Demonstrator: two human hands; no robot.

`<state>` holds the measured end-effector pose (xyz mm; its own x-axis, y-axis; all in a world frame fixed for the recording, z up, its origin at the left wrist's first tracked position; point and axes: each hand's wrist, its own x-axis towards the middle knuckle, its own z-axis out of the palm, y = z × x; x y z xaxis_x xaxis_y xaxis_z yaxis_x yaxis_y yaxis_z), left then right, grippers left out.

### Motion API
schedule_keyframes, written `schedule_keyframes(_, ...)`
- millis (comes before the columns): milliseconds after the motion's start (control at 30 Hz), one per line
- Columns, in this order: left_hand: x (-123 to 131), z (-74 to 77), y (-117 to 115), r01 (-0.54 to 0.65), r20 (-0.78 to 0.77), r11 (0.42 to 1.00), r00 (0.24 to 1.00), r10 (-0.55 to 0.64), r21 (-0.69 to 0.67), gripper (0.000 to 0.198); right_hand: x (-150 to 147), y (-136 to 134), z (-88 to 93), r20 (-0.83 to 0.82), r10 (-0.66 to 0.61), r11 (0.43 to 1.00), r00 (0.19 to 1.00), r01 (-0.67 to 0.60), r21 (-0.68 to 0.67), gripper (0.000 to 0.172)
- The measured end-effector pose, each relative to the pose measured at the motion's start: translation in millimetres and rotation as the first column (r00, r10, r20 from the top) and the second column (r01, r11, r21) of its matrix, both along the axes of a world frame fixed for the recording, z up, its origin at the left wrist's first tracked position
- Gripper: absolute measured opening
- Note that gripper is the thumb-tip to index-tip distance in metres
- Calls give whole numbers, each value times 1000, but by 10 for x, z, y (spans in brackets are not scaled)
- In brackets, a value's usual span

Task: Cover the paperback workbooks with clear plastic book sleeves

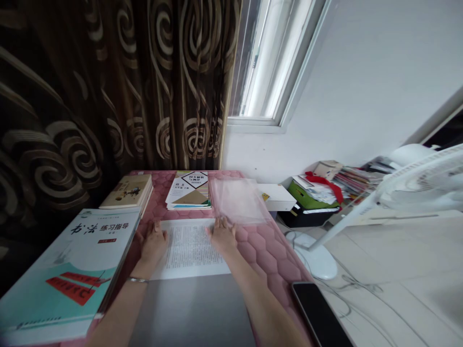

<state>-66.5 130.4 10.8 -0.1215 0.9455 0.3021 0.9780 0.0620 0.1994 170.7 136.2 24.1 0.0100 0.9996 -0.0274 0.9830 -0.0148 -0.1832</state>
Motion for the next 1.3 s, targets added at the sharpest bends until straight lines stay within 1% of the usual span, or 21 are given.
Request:
schedule_keyframes(100,3,-20,12,-4,-14,999,1000,4,39,50,144,0,-14,7,-42,999,999,42,33,63)
schedule_keyframes(167,10,-26,14,-7,-23,999,1000,7,38,50,70,16,7,21,-56,997,998,55,62,61)
schedule_keyframes(200,13,-26,14,-11,-28,999,1000,11,33,50,-20,25,24,27,-54,996,998,52,69,61)
schedule_keyframes(267,16,-19,11,-19,-36,1000,999,20,19,51,-298,38,54,7,2,998,1000,-2,56,63)
schedule_keyframes(333,9,-4,7,-21,-43,1000,999,20,-8,51,-657,40,62,-76,153,988,985,-150,38,65)
schedule_keyframes(400,-5,15,4,-15,-53,999,999,12,-50,51,-993,39,47,-125,262,965,957,-259,38,67)
schedule_keyframes(467,-18,30,5,-10,-65,997,998,5,-79,51,-1188,46,29,-181,325,946,928,-321,49,66)
schedule_keyframes(500,-21,33,6,-7,-71,997,997,2,-75,50,-1204,52,27,-193,327,945,925,-324,49,65)
schedule_keyframes(567,-17,29,9,-12,-76,999,997,9,-36,50,-1063,65,42,-172,262,964,950,-264,9,62)
schedule_keyframes(667,2,5,8,-15,-73,1000,997,16,14,50,-550,54,88,-87,91,992,992,-98,-77,62)
schedule_keyframes(733,5,-6,4,-8,-60,1000,998,9,14,49,-181,27,106,-62,23,997,998,-28,-74,65)
schedule_keyframes(800,-5,4,10,-9,-44,1000,999,9,-2,48,80,1,101,-43,-33,997,999,30,-72,66)
schedule_keyframes(867,-14,45,32,-21,-49,999,999,19,-30,46,196,-8,74,-20,-58,996,998,57,-70,66)
schedule_keyframes(933,12,116,49,-32,-73,998,997,28,-58,44,197,-3,37,7,-58,996,998,58,-66,67)
schedule_keyframes(1000,110,196,-1,-50,-98,995,994,42,-81,44,149,8,3,24,-55,997,998,56,-59,68)
schedule_keyframes(1067,290,235,-196,-39,-118,996,993,30,-79,46,106,16,-14,42,-53,997,998,56,-60,69)
schedule_keyframes(1100,400,222,-363,9,-133,998,991,-18,-65,47,93,20,-13,57,-50,996,997,53,-66,69)
schedule_keyframes(1133,512,181,-576,130,-159,991,978,-132,-24,47,86,25,-4,78,-42,996,996,48,-74,69)
schedule_keyframes(1200,705,24,-1103,378,-162,924,917,-365,54,44,79,41,37,131,-25,994,991,39,-98,69)
schedule_keyframes(1267,803,-181,-1665,542,-128,832,839,-529,113,42,66,74,108,187,-8,991,982,33,-131,69)
schedule_keyframes(1300,810,-275,-1920,619,-118,781,784,-609,84,45,51,98,151,214,3,988,977,30,-150,67)
